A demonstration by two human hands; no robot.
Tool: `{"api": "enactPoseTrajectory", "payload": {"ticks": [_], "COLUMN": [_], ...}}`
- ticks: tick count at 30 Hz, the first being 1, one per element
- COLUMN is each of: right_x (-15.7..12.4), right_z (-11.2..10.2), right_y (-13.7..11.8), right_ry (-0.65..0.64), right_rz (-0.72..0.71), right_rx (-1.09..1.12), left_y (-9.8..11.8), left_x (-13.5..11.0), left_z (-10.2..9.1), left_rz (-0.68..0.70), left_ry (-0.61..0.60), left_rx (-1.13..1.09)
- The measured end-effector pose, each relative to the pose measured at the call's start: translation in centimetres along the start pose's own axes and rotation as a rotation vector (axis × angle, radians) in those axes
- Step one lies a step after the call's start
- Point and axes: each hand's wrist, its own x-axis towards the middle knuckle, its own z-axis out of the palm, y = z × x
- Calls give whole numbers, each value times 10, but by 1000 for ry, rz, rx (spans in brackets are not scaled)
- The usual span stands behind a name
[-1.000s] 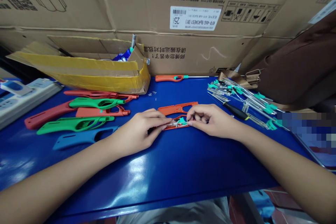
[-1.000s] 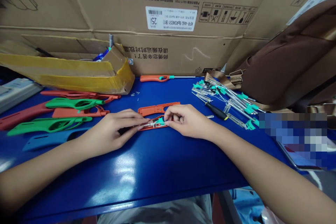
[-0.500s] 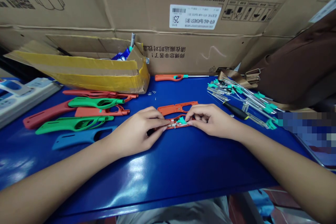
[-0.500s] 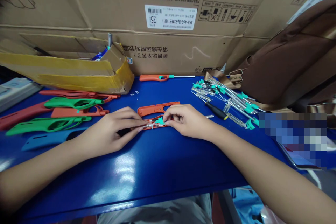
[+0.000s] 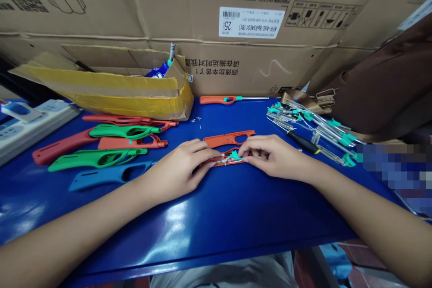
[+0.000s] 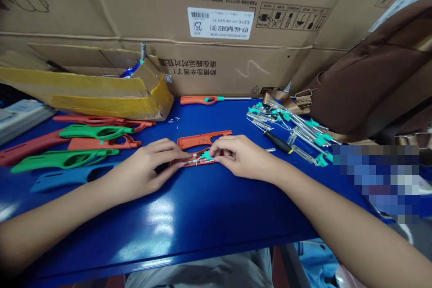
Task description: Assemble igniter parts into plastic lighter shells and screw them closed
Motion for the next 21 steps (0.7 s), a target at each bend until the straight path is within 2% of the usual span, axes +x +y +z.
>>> {"api": "enactPoseTrajectory", "payload": {"ticks": [7, 11, 17, 21], "right_x": [-2, -3, -5, -6], "right_z": [1, 1, -3, -3], "right_y": [-4, -8, -11, -14], "right_ry": [3, 3, -158, -196], "right_rz": [-95, -146, -264, -274], "right_rx": [-103, -263, -641, -699], "left_y": [0, 0, 1, 0], "left_x": [-2, -2, -2, -1], "left_z": [1, 2, 2, 2], "left_rz": [40, 36, -22, 2], "left_ry": [-131, -95, -44, -50], "left_rx": [68, 41, -4, 20]}}
